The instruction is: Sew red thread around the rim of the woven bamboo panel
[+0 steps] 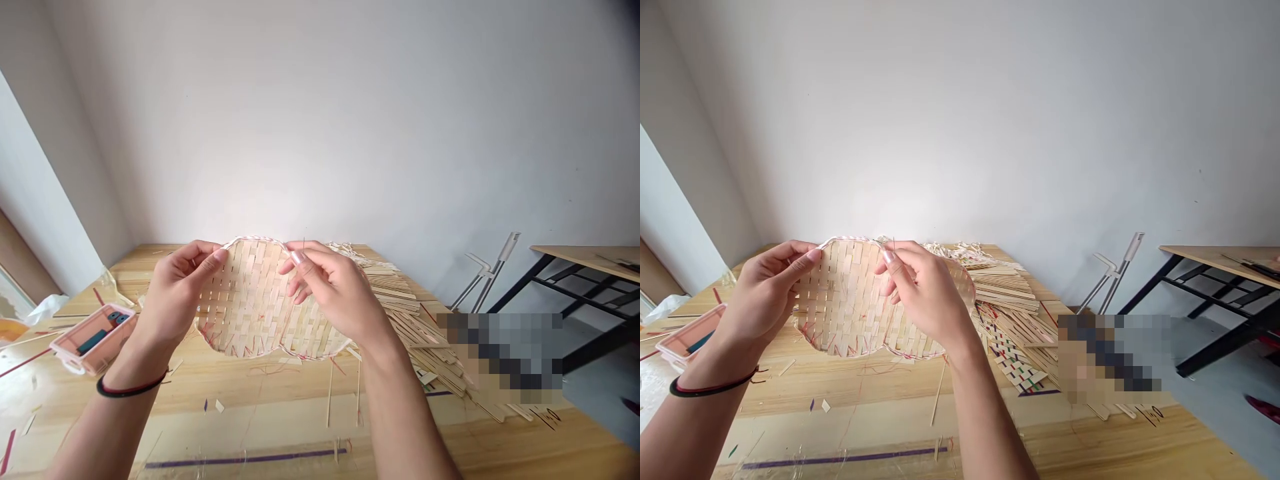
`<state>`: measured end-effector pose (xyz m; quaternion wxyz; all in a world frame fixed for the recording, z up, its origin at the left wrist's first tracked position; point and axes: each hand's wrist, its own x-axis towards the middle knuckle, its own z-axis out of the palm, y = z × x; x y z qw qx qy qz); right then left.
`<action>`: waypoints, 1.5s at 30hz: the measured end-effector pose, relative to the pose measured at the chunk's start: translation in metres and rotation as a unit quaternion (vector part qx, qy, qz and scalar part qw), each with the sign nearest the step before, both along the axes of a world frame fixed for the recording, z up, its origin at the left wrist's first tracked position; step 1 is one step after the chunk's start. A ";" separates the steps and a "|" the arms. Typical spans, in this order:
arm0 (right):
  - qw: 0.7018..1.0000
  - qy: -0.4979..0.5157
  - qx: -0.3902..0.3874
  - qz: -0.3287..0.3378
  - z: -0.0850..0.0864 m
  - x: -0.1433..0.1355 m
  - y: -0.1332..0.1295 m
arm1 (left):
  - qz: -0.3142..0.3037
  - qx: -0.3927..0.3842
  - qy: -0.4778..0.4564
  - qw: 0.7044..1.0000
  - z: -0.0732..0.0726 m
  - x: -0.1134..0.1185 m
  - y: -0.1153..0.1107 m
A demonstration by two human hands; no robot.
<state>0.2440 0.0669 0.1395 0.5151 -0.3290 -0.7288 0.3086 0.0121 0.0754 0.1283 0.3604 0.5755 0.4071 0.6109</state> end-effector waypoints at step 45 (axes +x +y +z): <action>0.990 -0.047 0.105 -0.079 0.013 -0.005 -0.028 | 0.079 0.048 0.189 0.978 0.008 0.018 -0.022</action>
